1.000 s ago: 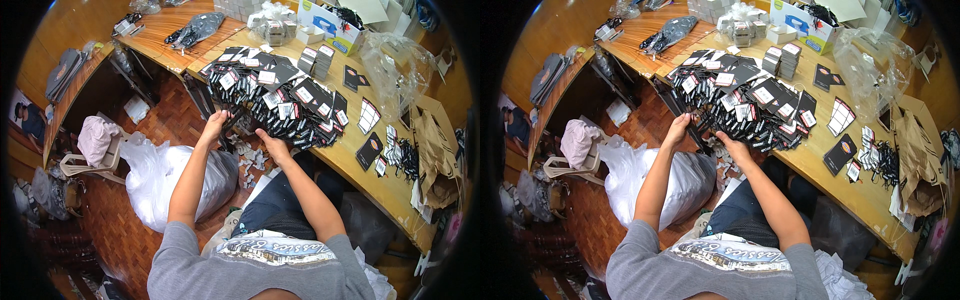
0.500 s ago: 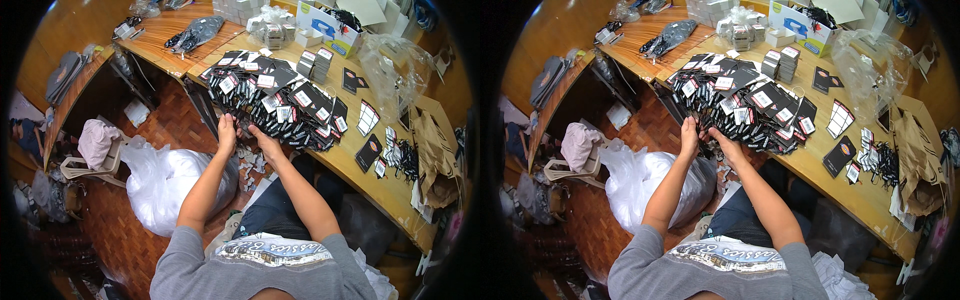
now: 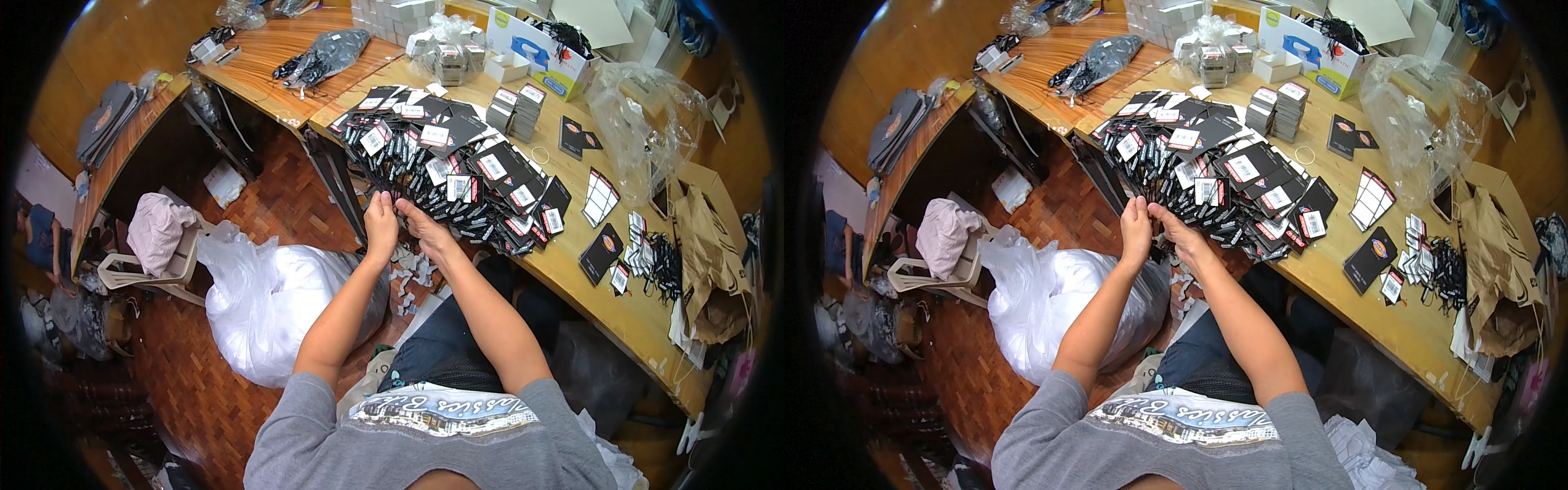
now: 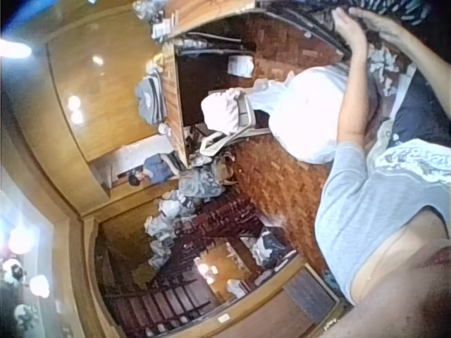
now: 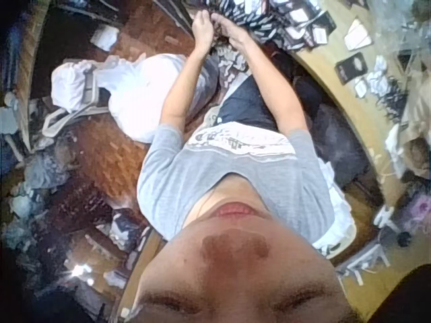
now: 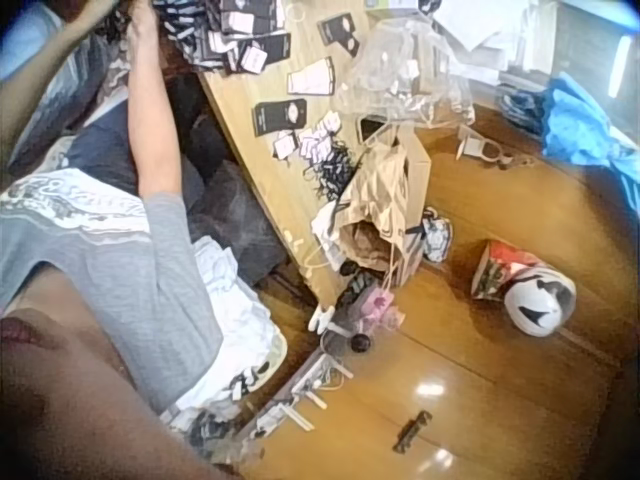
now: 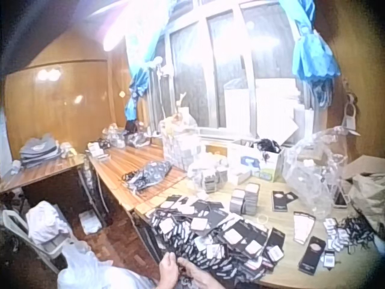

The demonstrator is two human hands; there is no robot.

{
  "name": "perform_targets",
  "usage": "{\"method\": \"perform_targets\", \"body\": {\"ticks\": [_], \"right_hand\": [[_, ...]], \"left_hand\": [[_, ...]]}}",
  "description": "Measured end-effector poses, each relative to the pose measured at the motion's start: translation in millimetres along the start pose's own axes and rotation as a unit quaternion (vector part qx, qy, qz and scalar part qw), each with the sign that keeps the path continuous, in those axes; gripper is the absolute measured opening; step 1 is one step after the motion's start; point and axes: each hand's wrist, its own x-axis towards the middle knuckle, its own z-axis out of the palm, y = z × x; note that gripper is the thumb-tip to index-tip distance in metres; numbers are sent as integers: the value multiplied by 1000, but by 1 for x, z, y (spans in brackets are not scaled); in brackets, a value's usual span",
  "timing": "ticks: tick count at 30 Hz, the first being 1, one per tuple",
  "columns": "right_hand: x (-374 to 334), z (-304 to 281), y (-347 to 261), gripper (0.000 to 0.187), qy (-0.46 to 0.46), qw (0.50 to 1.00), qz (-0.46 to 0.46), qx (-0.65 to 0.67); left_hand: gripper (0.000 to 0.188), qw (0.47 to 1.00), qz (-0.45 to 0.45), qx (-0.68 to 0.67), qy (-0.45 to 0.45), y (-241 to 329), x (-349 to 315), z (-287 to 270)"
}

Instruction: The person sits at a table and organizes a large pile of black rectangular tags. They pick up the tags, align them, and bundle them together using a rubber band. The person then places the bundled tags into a clear plastic bag and sets it aside.

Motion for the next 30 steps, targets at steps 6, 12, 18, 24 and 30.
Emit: {"method": "perform_targets", "body": {"ticks": [6, 12, 18, 24, 30], "right_hand": [[-3, 9, -11, 45, -29, 999, 3, -12], [10, 9, -12, 44, -46, 999, 8, 21], [0, 29, -30, 33, -48, 994, 69, 67], [12, 20, -20, 27, -71, 990, 54, 106], [-2, 37, -33, 27, -65, 979, 85, 173]], "left_hand": [[16, 975, 142, 169, 6, 20, -9, -3], [12, 914, 206, 335, -102, 48, -7, -17], [19, 803, 225, 533, -140, 67, -11, -33], [20, 829, 226, 465, -212, 63, -2, -52], [20, 959, 75, 260, -81, 43, 55, -81]]}}
